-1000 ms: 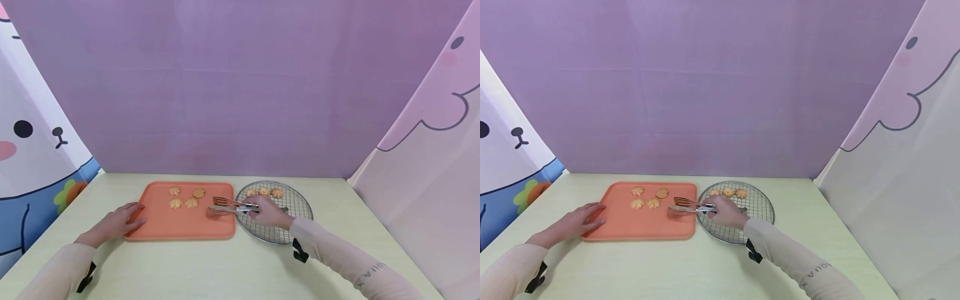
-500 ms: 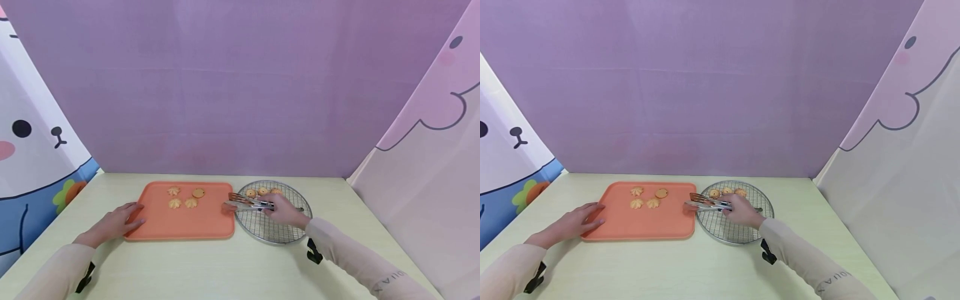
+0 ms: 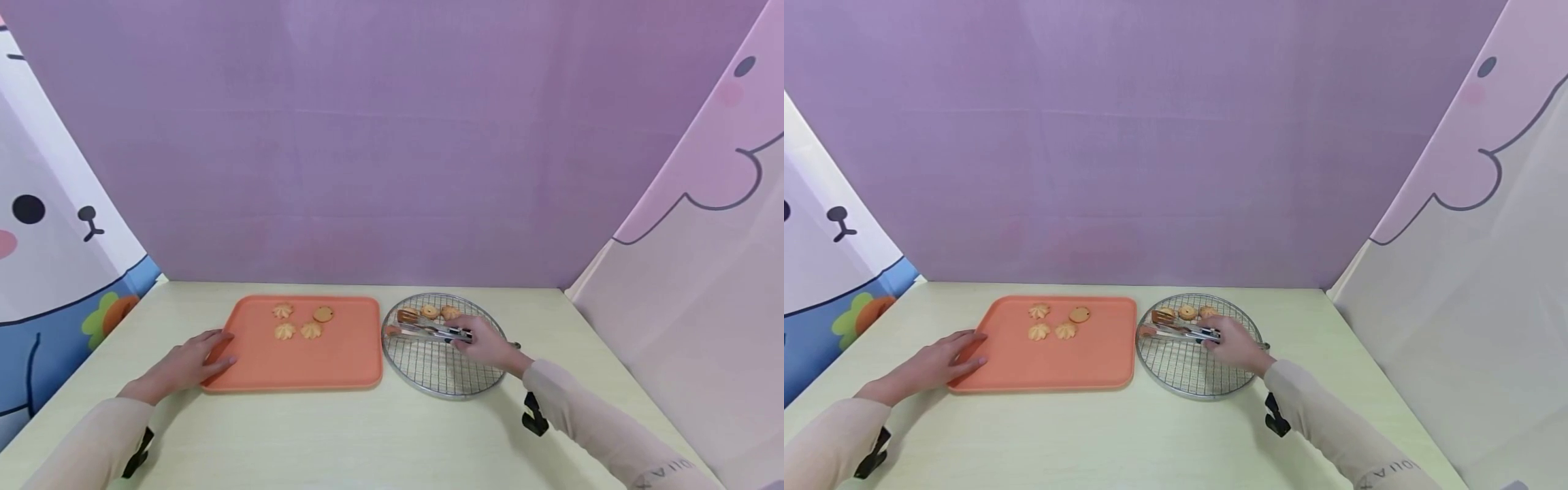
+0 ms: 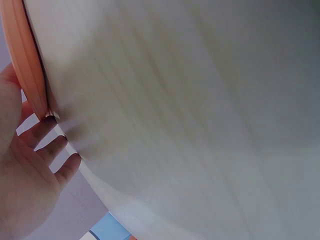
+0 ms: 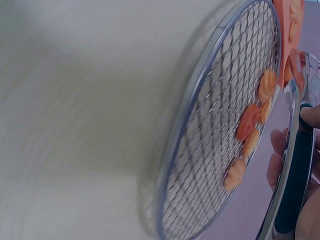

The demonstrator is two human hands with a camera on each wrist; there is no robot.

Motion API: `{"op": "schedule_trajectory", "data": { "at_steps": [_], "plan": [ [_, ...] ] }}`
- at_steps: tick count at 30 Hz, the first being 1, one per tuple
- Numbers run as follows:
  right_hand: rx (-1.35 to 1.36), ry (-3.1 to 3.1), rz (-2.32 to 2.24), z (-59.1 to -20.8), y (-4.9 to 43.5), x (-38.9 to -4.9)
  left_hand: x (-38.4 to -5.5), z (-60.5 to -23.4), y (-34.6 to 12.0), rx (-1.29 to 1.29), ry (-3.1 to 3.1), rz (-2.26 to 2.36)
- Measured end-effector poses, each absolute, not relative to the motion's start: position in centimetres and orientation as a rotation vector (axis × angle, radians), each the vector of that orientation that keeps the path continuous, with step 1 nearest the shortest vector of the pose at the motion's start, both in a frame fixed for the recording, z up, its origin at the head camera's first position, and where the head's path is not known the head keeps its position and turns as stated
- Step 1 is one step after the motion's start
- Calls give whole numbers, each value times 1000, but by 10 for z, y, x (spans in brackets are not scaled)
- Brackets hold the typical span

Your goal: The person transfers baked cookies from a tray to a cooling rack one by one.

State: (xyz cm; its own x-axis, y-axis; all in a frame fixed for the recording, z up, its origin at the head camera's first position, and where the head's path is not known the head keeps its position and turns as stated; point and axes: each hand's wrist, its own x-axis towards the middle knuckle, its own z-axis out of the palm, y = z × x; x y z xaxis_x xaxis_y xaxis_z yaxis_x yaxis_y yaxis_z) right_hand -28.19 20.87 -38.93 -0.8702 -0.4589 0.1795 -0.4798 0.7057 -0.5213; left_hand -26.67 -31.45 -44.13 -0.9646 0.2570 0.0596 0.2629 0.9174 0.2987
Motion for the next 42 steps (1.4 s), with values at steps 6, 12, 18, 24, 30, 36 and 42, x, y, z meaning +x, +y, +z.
{"op": "schedule_trajectory", "data": {
  "at_steps": [6,12,18,24,30,36,42],
  "plan": [
    [796,-2830,866,-393,227,-281,-267,-442,-315,-406,-3065,-491],
    [742,-2825,917,-396,247,-280,-268,-441,-316,-400,-3076,-490],
    [698,-2797,916,-399,267,-280,-267,-441,-315,-403,-3070,-495],
    [629,-2773,892,-399,283,-278,-266,-439,-315,-397,-3080,-495],
    [610,-2758,842,-397,293,-274,-265,-438,-314,-394,-3081,-499],
    [609,-2735,820,-397,300,-272,-266,-440,-315,-408,-3070,-501],
    [588,-2750,790,-402,306,-271,-266,-441,-316,-417,-3057,-499]
  ]
}}
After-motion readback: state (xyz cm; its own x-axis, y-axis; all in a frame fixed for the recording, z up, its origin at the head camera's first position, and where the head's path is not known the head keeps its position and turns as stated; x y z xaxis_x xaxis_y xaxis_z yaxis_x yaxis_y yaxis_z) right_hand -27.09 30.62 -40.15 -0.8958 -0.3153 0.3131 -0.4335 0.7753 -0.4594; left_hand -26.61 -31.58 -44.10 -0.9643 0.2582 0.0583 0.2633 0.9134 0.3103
